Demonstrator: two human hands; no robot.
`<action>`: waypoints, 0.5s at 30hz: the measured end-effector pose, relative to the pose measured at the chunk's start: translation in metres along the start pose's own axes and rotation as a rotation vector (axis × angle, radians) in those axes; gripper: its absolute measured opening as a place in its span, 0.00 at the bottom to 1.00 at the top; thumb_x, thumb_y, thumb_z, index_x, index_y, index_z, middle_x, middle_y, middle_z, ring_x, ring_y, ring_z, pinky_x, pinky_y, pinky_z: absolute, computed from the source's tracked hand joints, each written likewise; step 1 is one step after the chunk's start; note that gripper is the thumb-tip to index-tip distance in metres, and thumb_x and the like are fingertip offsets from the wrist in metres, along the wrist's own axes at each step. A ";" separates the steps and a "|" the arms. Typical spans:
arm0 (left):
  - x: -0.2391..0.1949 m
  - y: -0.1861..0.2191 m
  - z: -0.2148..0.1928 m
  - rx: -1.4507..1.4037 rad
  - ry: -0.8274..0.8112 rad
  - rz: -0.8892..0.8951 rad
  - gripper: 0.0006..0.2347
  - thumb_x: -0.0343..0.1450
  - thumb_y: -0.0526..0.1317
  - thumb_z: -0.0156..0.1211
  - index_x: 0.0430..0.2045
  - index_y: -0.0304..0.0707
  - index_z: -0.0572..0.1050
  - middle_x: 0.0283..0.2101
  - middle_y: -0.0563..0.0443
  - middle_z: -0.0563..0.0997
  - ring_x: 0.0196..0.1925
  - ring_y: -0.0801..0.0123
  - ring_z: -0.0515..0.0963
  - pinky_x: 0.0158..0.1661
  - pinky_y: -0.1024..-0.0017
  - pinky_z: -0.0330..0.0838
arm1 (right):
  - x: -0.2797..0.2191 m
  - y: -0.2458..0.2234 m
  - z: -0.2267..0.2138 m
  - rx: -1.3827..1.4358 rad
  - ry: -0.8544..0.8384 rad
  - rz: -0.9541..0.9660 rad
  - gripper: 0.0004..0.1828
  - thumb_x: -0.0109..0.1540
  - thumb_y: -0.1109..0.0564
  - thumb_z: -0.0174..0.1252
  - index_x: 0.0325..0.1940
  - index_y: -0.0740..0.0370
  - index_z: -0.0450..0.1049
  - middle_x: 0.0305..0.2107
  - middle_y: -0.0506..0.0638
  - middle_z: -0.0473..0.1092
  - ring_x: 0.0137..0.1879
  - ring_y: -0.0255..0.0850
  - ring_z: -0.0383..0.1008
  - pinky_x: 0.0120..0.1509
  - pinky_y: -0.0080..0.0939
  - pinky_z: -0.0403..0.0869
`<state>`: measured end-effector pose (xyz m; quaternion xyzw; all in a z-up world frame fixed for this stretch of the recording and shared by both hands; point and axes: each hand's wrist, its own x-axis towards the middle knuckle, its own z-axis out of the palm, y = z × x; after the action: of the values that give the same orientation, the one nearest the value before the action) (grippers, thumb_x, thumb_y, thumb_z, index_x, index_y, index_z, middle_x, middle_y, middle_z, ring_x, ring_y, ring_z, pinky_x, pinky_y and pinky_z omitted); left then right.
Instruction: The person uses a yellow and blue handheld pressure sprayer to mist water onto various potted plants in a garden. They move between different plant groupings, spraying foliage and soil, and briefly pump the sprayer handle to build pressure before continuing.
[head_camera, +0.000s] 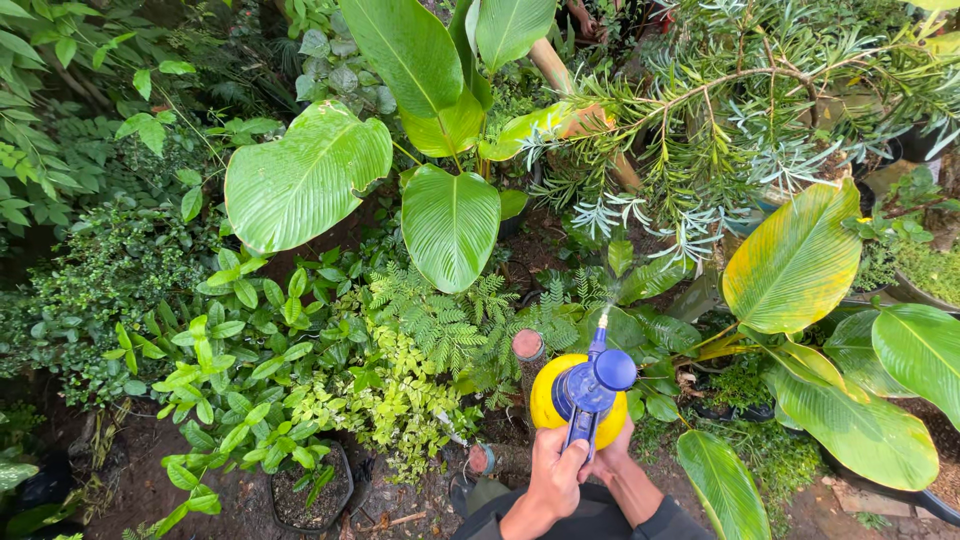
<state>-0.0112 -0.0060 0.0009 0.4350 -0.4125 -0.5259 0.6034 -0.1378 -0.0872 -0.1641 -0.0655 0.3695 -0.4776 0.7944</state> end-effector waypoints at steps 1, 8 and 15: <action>0.001 -0.001 -0.001 -0.010 -0.005 -0.002 0.16 0.73 0.42 0.51 0.14 0.33 0.68 0.14 0.56 0.68 0.16 0.77 0.66 0.20 0.73 0.59 | 0.000 0.000 0.002 -0.001 -0.020 -0.013 0.30 0.68 0.34 0.37 0.54 0.56 0.72 0.43 0.53 0.76 0.45 0.48 0.78 0.47 0.54 0.79; -0.002 -0.007 -0.003 -0.071 0.015 -0.040 0.15 0.72 0.42 0.51 0.15 0.32 0.69 0.15 0.56 0.68 0.16 0.77 0.66 0.20 0.74 0.58 | -0.007 0.002 0.013 -0.018 -0.033 -0.078 0.26 0.70 0.39 0.37 0.58 0.57 0.71 0.47 0.54 0.75 0.50 0.49 0.77 0.53 0.56 0.77; -0.012 -0.015 -0.004 -0.187 0.075 -0.048 0.14 0.71 0.40 0.51 0.14 0.31 0.67 0.15 0.55 0.68 0.15 0.78 0.64 0.18 0.75 0.56 | -0.013 -0.001 0.023 -0.026 -0.026 0.040 0.29 0.69 0.37 0.34 0.58 0.57 0.70 0.48 0.55 0.75 0.51 0.50 0.76 0.56 0.56 0.76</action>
<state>-0.0125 0.0050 -0.0155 0.4059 -0.3282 -0.5596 0.6437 -0.1270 -0.0829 -0.1409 -0.0745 0.3665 -0.4558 0.8077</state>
